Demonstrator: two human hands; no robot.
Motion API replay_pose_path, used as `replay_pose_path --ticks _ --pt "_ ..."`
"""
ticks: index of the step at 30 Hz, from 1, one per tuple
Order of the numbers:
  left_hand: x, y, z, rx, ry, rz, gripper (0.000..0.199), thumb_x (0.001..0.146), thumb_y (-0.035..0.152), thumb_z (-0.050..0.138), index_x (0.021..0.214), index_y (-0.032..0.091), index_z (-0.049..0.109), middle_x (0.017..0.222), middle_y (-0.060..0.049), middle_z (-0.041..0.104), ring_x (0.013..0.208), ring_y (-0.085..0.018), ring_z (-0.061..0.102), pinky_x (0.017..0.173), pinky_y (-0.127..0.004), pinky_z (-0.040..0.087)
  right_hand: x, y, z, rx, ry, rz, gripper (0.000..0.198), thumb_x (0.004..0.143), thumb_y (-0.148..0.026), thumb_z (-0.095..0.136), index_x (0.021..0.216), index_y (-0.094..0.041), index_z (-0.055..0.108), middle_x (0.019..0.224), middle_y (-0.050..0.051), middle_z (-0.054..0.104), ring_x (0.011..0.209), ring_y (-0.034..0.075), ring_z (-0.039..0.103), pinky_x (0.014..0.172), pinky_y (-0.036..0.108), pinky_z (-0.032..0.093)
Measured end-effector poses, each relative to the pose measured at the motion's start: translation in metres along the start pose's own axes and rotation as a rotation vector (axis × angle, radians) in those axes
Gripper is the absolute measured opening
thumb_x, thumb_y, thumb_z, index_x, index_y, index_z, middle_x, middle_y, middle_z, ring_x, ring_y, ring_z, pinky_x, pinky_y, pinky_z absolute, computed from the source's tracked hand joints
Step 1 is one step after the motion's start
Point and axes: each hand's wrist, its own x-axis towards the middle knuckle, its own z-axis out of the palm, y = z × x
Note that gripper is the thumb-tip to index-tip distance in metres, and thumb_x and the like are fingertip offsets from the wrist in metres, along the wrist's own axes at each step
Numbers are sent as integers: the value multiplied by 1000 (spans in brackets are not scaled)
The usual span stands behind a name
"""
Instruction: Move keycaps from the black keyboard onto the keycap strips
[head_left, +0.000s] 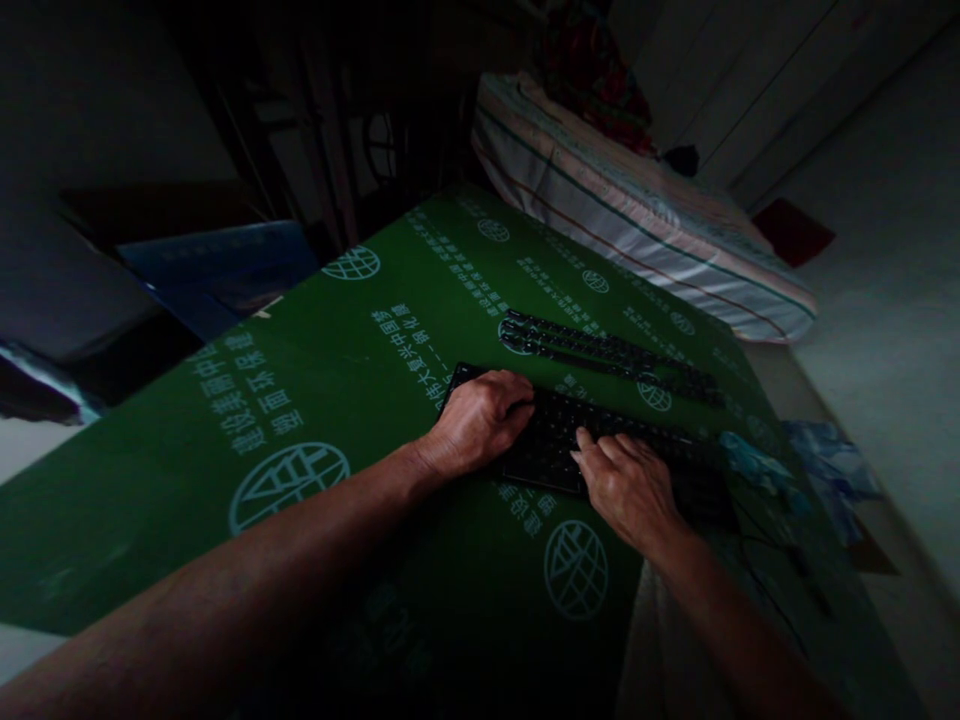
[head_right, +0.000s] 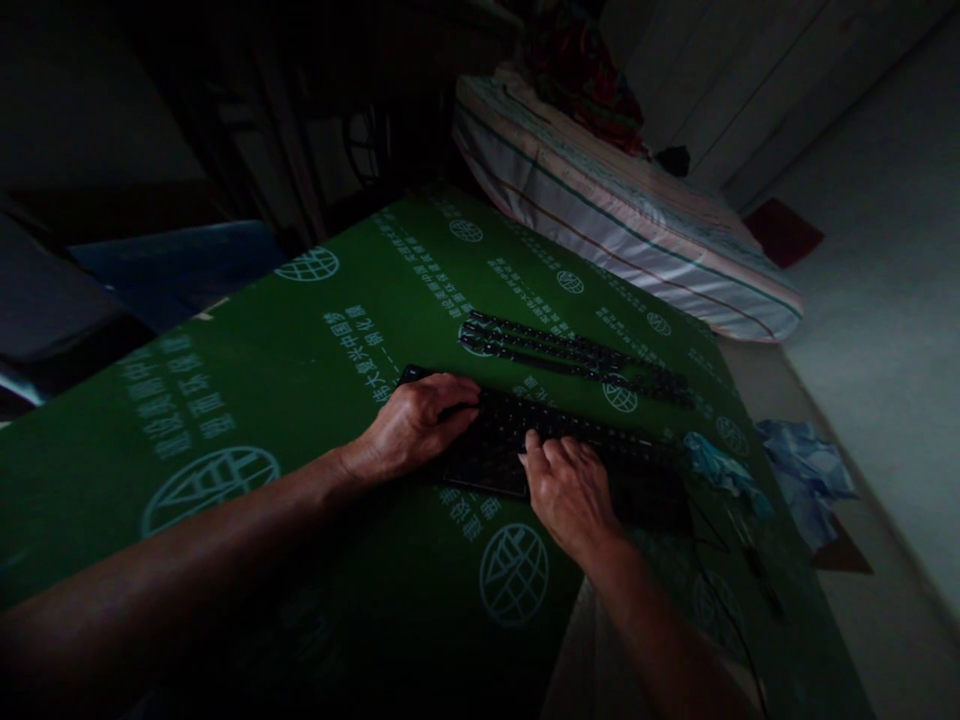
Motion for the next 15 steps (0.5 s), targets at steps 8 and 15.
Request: replay_pose_path --ticks 8,15 --pt "0 -1 1 5 -2 -3 18 84 19 49 92 13 65 98 -10 68 93 -21 64 84 -37 53 1 -9 -12 -61 -59 26 41 91 -39 47 113 -8 62 75 10 63 73 22 52 68 36 32" --pt "1 0 -1 22 -24 -5 18 84 18 49 92 14 65 97 -9 68 95 -21 63 85 -37 53 0 -14 -10 -68 -84 65 44 92 -40 44 117 -7 59 77 11 62 74 22 49 67 37 32"
